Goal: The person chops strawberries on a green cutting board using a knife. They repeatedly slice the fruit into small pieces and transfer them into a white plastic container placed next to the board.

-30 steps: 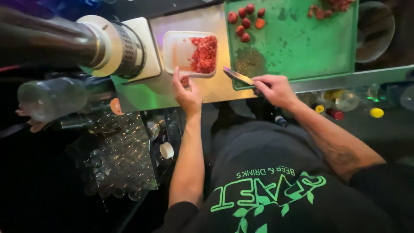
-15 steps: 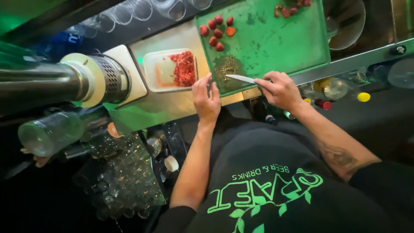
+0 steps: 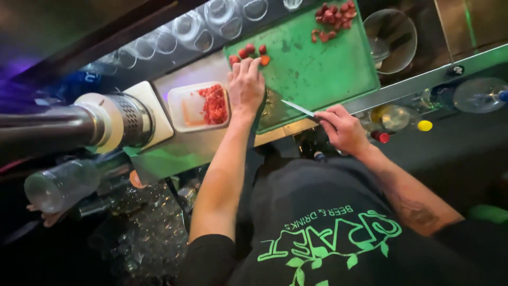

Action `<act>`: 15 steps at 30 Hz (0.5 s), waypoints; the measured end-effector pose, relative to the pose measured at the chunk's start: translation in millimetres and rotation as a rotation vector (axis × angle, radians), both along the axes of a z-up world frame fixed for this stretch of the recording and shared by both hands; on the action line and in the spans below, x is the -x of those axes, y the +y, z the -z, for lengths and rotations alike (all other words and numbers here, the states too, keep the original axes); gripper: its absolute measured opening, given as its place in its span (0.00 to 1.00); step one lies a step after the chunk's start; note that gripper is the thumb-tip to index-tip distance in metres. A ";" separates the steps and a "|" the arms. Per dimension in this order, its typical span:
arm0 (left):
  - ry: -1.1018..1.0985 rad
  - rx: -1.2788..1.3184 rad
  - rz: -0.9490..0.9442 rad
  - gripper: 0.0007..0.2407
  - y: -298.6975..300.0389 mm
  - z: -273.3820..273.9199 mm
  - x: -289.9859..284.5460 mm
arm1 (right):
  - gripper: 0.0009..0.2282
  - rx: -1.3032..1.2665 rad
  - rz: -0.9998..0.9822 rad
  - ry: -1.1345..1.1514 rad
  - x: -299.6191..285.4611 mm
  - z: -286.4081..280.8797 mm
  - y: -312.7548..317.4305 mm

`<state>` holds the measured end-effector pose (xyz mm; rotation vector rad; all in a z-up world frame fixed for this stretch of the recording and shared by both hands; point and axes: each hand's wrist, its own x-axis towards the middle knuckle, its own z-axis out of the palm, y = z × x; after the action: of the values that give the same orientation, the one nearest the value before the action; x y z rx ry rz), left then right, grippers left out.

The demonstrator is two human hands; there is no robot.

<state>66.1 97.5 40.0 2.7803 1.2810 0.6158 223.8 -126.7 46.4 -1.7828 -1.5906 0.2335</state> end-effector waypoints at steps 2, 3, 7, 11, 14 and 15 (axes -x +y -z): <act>0.037 0.049 -0.039 0.11 10.2 8.5 -16.9 | 0.09 0.060 -0.007 0.032 -5.7 -7.6 -2.1; 0.075 0.101 -0.084 0.15 12.1 13.6 -23.0 | 0.09 0.123 -0.019 0.067 -6.8 -11.6 -5.7; 0.247 -0.033 -0.164 0.19 15.1 23.4 -37.5 | 0.09 0.076 0.012 -0.026 -20.0 -8.4 -2.0; 0.162 0.106 -0.161 0.12 9.1 18.4 -34.5 | 0.06 0.081 0.059 -0.126 -31.7 -5.6 12.0; 0.107 0.186 -0.046 0.08 2.0 18.1 -22.6 | 0.05 0.052 0.050 -0.229 -35.7 4.3 38.4; 0.066 0.214 0.025 0.07 -1.1 19.3 -18.1 | 0.04 0.032 0.052 -0.271 -36.3 9.4 47.9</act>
<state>84.2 96.4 20.8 2.6566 1.2403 0.3643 260.1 -78.8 37.0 -1.9425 -1.7311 -0.0081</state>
